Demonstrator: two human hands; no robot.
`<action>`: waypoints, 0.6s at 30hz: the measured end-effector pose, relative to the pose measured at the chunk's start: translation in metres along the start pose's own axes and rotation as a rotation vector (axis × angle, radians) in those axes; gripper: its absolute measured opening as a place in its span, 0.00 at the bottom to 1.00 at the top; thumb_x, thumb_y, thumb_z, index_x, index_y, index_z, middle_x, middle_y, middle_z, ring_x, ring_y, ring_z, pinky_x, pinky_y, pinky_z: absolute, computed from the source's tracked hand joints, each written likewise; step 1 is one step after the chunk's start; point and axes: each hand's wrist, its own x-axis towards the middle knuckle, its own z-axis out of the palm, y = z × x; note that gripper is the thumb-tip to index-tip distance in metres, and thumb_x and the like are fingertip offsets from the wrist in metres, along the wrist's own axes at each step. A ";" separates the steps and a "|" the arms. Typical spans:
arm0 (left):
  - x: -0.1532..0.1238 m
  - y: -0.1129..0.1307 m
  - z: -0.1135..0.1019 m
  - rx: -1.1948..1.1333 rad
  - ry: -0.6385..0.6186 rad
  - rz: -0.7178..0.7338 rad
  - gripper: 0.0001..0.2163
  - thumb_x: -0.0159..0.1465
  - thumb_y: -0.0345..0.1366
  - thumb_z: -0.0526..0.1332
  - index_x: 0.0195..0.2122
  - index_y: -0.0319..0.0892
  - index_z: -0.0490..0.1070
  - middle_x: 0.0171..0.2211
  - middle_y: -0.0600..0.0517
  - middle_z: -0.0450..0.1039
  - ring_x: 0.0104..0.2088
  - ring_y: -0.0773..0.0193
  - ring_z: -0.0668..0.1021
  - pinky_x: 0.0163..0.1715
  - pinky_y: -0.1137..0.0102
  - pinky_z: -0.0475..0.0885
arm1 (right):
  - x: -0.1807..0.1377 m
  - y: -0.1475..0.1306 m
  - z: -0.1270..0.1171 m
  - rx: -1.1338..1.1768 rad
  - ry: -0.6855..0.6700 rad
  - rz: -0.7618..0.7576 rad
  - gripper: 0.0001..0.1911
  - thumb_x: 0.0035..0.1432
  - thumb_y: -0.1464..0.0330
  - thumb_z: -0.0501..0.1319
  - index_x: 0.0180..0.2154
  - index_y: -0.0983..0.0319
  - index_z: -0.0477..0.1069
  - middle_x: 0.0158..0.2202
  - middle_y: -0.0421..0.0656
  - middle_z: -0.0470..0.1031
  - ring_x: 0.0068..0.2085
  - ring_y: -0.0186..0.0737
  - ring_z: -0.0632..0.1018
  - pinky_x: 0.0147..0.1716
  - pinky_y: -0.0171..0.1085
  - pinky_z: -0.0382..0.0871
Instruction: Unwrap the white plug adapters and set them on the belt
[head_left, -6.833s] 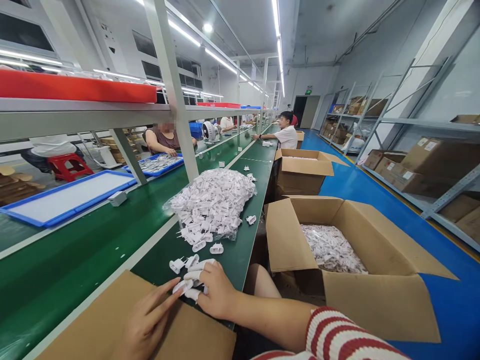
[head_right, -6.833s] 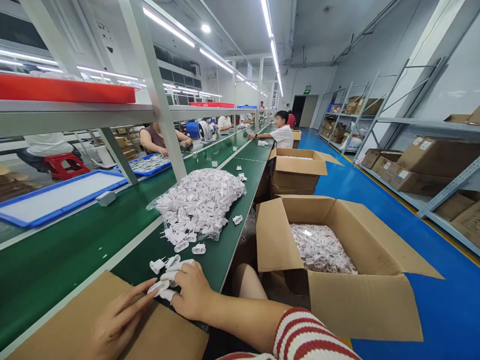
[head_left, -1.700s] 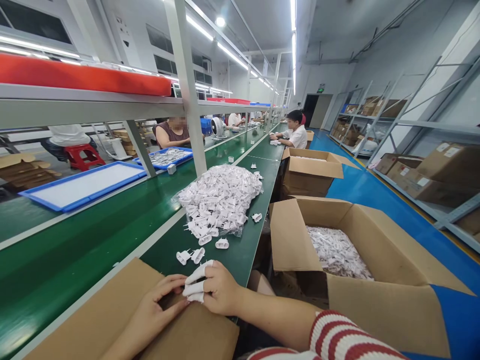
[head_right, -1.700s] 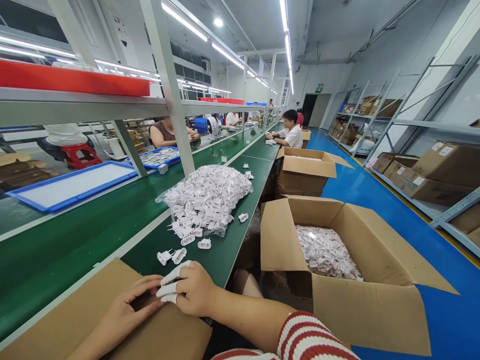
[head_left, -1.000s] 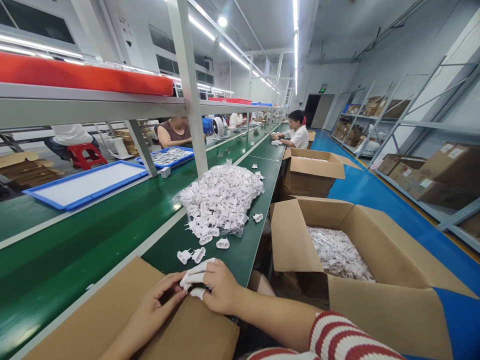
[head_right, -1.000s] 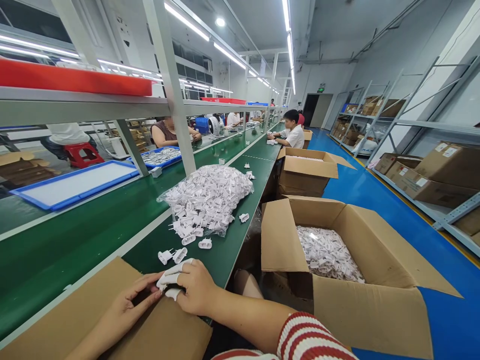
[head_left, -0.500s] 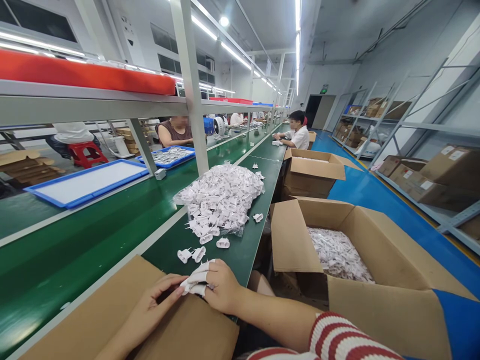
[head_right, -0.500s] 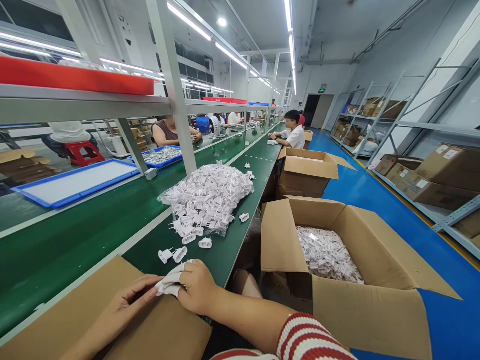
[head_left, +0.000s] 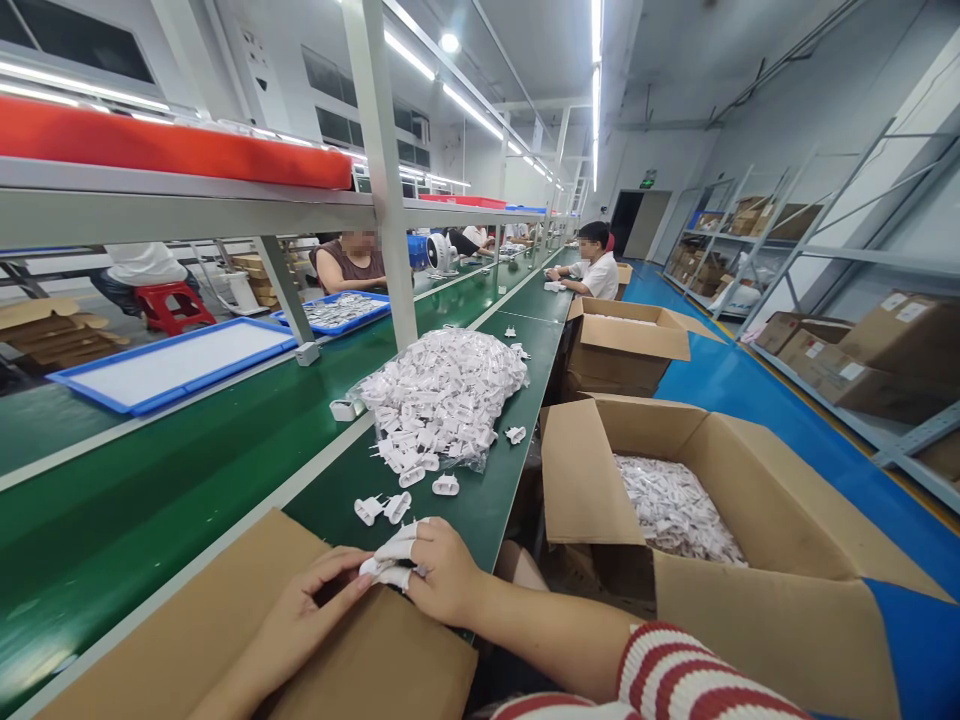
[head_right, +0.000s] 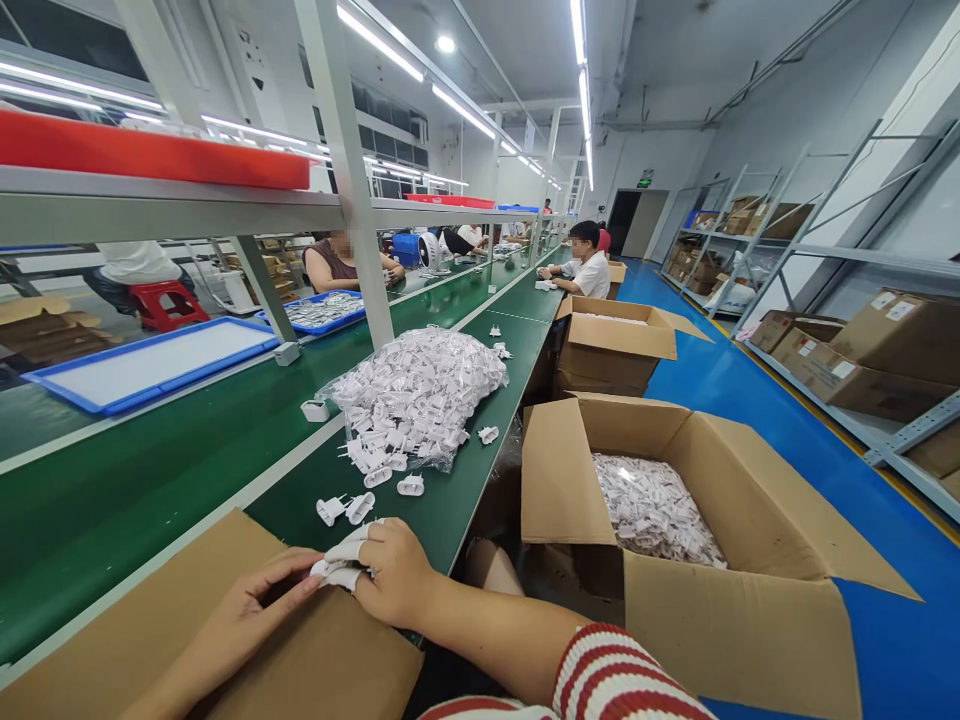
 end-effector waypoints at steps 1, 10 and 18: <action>0.000 0.000 0.000 -0.002 -0.001 0.003 0.24 0.63 0.62 0.67 0.46 0.47 0.85 0.49 0.43 0.81 0.49 0.48 0.82 0.53 0.61 0.78 | 0.000 0.000 0.000 -0.003 -0.009 0.001 0.12 0.66 0.68 0.65 0.50 0.56 0.81 0.40 0.45 0.83 0.43 0.44 0.81 0.44 0.42 0.71; 0.000 -0.002 0.000 0.016 0.006 0.014 0.23 0.64 0.61 0.65 0.45 0.48 0.85 0.49 0.44 0.82 0.49 0.48 0.83 0.54 0.62 0.78 | 0.002 0.001 0.001 -0.056 -0.086 -0.016 0.13 0.69 0.63 0.65 0.52 0.56 0.80 0.39 0.44 0.82 0.40 0.43 0.80 0.43 0.42 0.72; 0.001 -0.004 -0.004 0.019 -0.023 0.023 0.22 0.66 0.60 0.65 0.45 0.48 0.85 0.46 0.46 0.82 0.47 0.51 0.82 0.52 0.65 0.77 | 0.001 0.008 0.006 -0.074 -0.106 -0.023 0.15 0.64 0.65 0.68 0.51 0.57 0.80 0.36 0.44 0.81 0.38 0.44 0.79 0.43 0.43 0.71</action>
